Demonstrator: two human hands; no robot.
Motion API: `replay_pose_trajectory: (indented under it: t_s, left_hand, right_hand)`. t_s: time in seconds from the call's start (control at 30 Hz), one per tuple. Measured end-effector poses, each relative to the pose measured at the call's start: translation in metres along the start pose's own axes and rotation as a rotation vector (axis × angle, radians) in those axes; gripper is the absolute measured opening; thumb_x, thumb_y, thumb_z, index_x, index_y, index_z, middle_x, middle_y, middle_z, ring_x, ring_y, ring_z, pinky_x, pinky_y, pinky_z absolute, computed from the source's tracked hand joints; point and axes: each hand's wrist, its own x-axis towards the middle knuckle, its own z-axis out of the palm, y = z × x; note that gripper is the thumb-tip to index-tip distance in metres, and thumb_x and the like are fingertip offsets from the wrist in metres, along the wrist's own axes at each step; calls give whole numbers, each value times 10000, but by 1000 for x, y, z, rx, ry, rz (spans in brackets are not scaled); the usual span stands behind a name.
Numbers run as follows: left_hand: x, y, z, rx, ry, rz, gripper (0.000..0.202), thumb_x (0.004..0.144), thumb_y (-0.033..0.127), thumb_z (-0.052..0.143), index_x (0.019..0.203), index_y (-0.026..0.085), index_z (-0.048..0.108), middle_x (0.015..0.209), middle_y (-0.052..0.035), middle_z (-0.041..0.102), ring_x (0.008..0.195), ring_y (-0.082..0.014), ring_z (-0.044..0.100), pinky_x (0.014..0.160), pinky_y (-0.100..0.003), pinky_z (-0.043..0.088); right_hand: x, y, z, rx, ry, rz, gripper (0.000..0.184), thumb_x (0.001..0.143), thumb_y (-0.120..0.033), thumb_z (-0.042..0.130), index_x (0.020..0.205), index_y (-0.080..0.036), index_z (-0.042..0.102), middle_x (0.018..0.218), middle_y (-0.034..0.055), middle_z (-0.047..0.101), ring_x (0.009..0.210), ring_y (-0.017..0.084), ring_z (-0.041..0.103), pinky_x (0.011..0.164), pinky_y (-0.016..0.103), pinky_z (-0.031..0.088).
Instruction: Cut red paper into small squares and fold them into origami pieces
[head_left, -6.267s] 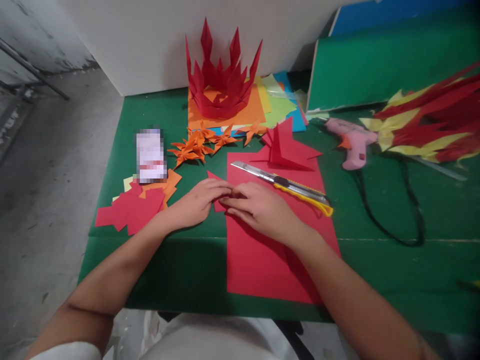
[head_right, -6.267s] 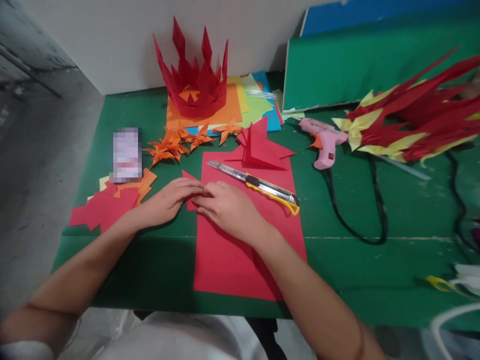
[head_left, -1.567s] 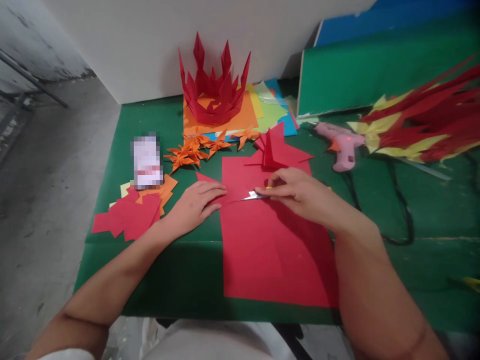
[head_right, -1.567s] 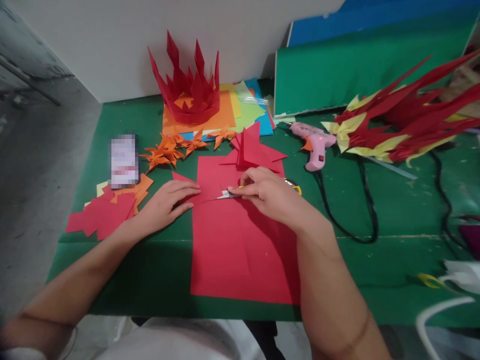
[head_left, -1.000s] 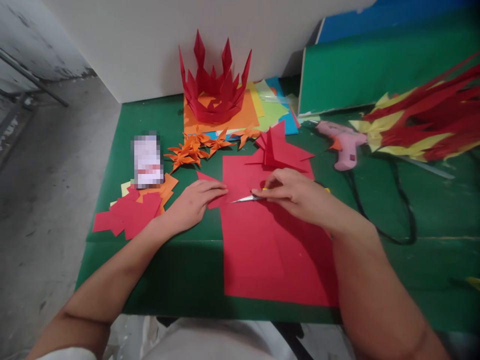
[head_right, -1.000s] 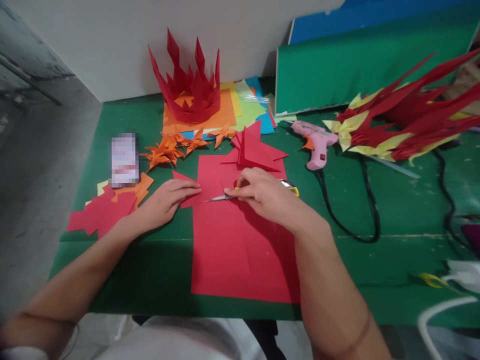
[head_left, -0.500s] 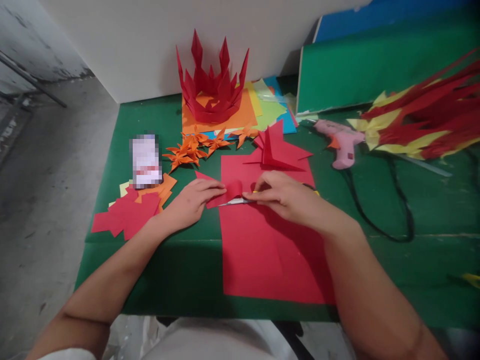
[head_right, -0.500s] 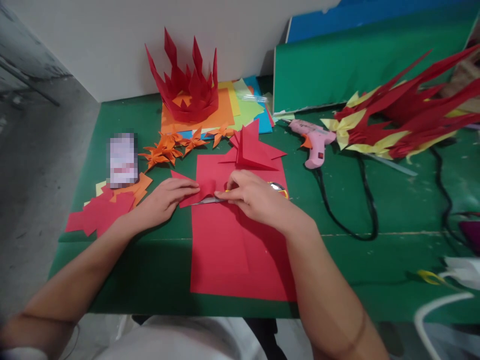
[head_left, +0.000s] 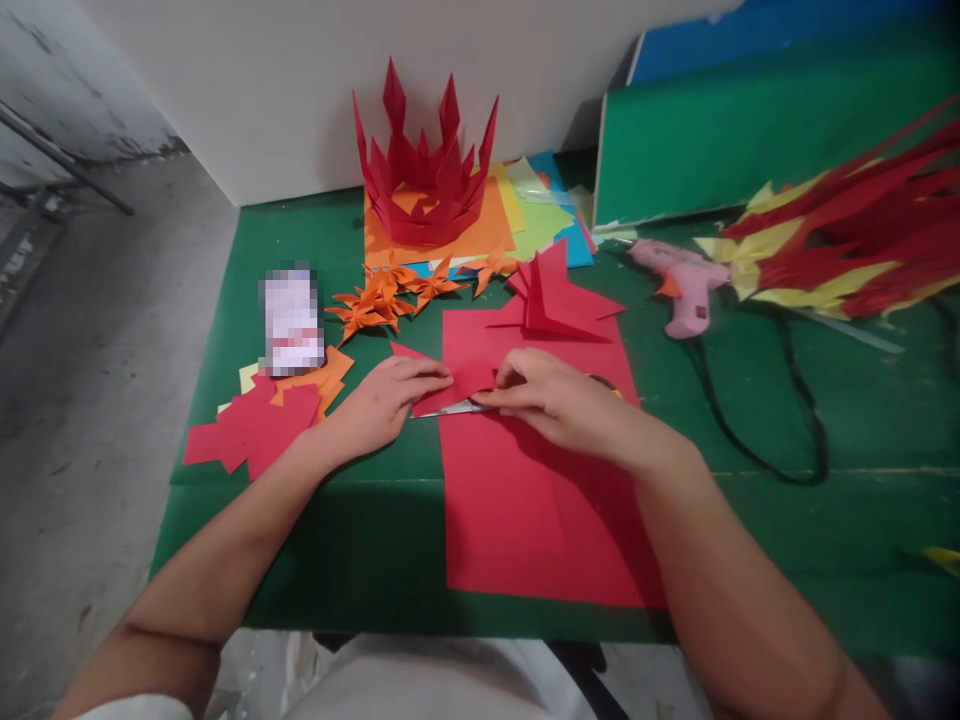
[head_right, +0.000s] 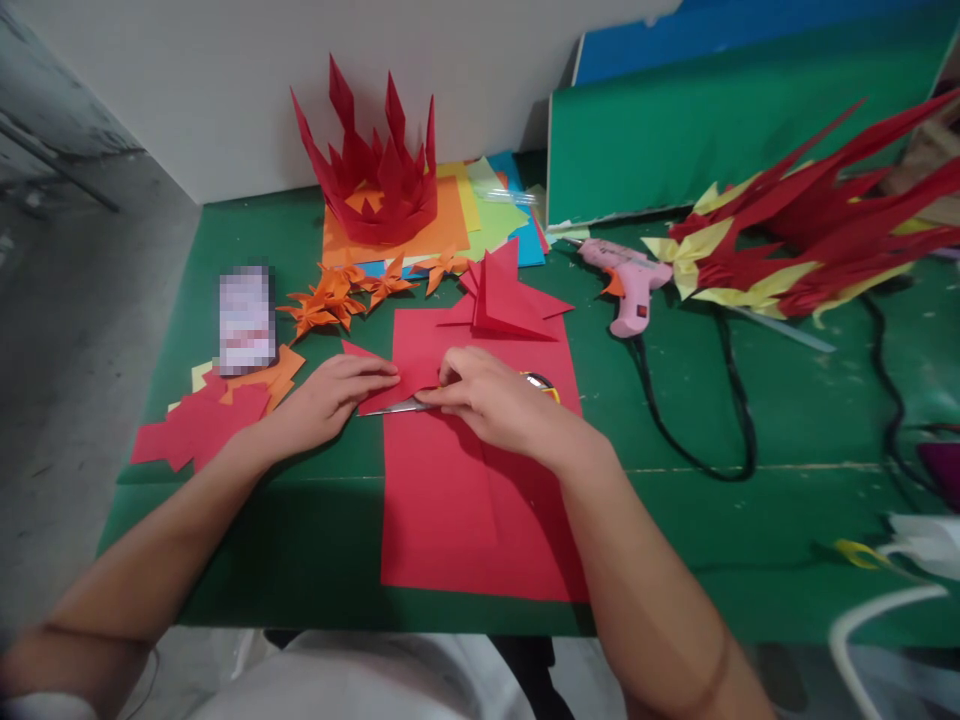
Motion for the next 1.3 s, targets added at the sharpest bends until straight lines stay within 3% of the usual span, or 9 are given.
replay_pose_trajectory:
  t_s: [0.3,0.4,0.5,0.7,0.8,0.93,1.1,1.3]
  left_hand:
    - [-3,1,2,-2,48,-53,419,962,106,359,1325,210,539,1413,-99,552,1278,-205,526,1063,-428,415]
    - [-3,3,4,15,80,-98,401,968,260,474,1364,201,492,1325,-108,613,1202,-230,564,1044,-435,411]
    - [-3,4,6,38,80,-139,536,902,392,605,1383,199,469,1248,-114,631,1157,-256,562,1034,-440,394]
    - [-4,3,9,34,191,-142,306,877,206,596,1177,213,653,974,-63,611,931,-206,559,858,-359,444]
    - [-4,1,10,37,297,-133,217,865,146,583,986,253,728,887,-33,598,849,-178,543,799,-337,444]
    - [-4,0,11,62,357,-125,261,878,121,547,934,278,747,865,-25,619,844,-171,548,787,-339,446]
    - [-2,3,10,48,376,-84,246,931,173,520,990,266,740,876,-32,656,837,-168,565,780,-342,443]
    - [-2,9,9,40,392,-129,220,953,259,512,968,230,729,887,-44,684,855,-176,592,797,-354,474]
  right_hand:
    - [-9,4,-9,49,-12,-4,310,948,-254,488,1138,-277,733,941,92,622,900,212,574,751,329,471]
    - [-10,2,-14,49,-26,43,286,924,-267,524,1106,-266,745,1005,95,656,954,226,600,817,355,486]
    - [-9,0,-16,48,-3,74,261,925,-294,523,1023,-258,763,1024,85,695,940,224,635,812,352,500]
    - [-1,-6,-11,35,128,194,288,955,-286,467,1054,-228,732,1018,80,751,962,245,670,831,380,520]
    - [3,-14,-5,72,141,179,300,945,-324,499,1163,-251,692,1115,82,737,1032,258,665,863,401,529]
    - [9,-27,7,214,162,126,411,884,-370,614,1286,-280,613,1221,79,700,1071,256,664,868,384,547]
    - [12,-32,16,274,302,167,269,927,-290,518,1108,-258,714,1059,58,762,956,221,712,860,344,551]
    - [14,-33,17,291,412,238,221,901,-286,523,967,-253,731,942,49,771,818,215,722,708,323,577]
